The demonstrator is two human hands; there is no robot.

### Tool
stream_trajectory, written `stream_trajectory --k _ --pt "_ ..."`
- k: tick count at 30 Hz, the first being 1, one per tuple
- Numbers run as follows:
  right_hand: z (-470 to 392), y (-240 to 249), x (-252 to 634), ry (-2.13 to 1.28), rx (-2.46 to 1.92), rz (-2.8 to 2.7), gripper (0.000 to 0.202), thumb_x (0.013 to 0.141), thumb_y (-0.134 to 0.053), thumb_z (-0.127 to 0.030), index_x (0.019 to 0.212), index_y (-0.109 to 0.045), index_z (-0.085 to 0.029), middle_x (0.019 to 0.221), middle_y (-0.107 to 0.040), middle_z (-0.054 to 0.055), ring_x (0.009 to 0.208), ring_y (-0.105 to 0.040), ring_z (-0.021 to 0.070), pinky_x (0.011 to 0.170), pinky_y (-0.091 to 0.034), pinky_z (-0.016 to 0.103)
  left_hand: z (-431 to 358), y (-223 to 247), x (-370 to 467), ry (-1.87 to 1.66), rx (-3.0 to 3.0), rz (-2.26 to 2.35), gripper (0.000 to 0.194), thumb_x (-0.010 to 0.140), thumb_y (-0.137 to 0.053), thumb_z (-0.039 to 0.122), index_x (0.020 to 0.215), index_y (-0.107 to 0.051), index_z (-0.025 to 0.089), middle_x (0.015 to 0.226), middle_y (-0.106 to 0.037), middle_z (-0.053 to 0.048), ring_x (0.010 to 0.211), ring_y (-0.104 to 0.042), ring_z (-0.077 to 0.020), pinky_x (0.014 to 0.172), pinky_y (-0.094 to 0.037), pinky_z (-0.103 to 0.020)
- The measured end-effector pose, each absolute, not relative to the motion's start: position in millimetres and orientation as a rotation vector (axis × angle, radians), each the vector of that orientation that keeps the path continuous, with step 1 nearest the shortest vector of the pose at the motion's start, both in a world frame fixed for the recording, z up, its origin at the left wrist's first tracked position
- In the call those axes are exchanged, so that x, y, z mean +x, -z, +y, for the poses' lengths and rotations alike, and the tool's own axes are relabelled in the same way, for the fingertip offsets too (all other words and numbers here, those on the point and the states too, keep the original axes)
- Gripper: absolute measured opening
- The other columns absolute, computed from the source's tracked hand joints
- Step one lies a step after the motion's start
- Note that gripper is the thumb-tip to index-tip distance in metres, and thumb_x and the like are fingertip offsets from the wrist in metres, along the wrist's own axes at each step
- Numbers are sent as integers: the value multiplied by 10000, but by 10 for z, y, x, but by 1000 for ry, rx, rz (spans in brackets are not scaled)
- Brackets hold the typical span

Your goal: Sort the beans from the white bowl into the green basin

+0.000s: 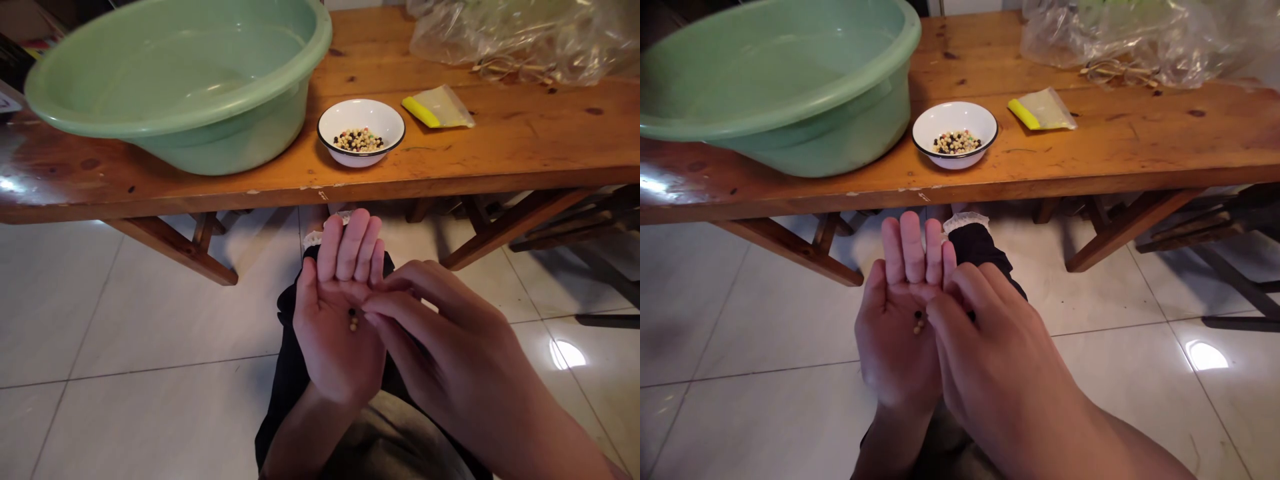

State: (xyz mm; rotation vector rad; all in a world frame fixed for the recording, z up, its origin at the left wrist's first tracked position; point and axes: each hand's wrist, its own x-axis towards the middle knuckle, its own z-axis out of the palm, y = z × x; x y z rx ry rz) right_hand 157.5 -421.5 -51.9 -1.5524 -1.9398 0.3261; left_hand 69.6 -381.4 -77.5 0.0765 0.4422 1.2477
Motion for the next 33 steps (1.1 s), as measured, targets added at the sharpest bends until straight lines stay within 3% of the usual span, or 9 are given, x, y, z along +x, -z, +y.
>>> stream_trajectory --k 7,13,18,24,29,33 --pt "-4104 789 1733 -1112 -1298 -1336 41 857 -623 -231 824 -648 -230 776 -634 -26 700 -573 95 615 -454 211 -3786 838 714 -1242 151 448 515 985 -186 351 1025 -695 281 1145 -703 51 1217 -548 -128 1049 -410 -265" --pt "-4051 948 1791 -1467 -982 -841 67 851 -609 -196 900 -646 -222 662 -506 -42 618 -471 75 579 -405 194 -3760 827 689 -1282 128 425 529 989 -169 309 1024 -694 261 1149 -704 40 1201 -561 -116 1028 -430 -249" --pt "-4022 1008 1794 -1604 -857 -685 246 843 -554 -185 1069 -642 -225 697 -493 -23 640 -489 92 623 -451 231 -3748 808 652 -1284 79 466 498 985 -186 320 1045 -680 292 1153 -701 44 1250 -519 -130 1069 -405 -305" --pt "-3946 1034 1812 -1737 -716 -572 79 822 -535 -134 841 -567 -204 687 -398 -39 613 -418 76 577 -407 189 -3692 820 597 -1322 66 483 498 986 -189 299 1041 -684 276 1182 -689 42 1264 -503 -116 1050 -424 -277" --pt "-3836 881 1836 -1717 -706 -560 105 860 -468 -123 917 -508 -203 702 -375 -36 621 -399 84 572 -386 189 -3655 823 556 -1348 54 490 500 984 -193 281 1029 -691 265 1216 -672 44 1269 -496 -108 1039 -436 -264" --pt "-3708 679 1873 -1651 -785 -656 106 858 -378 -137 865 -452 -213 664 -351 -35 590 -368 105 562 -369 228 -3629 812 548 -1359 -15 509 468 980 -222 281 1047 -685 265 1240 -659 38 1290 -472 -111 1051 -427 -273"
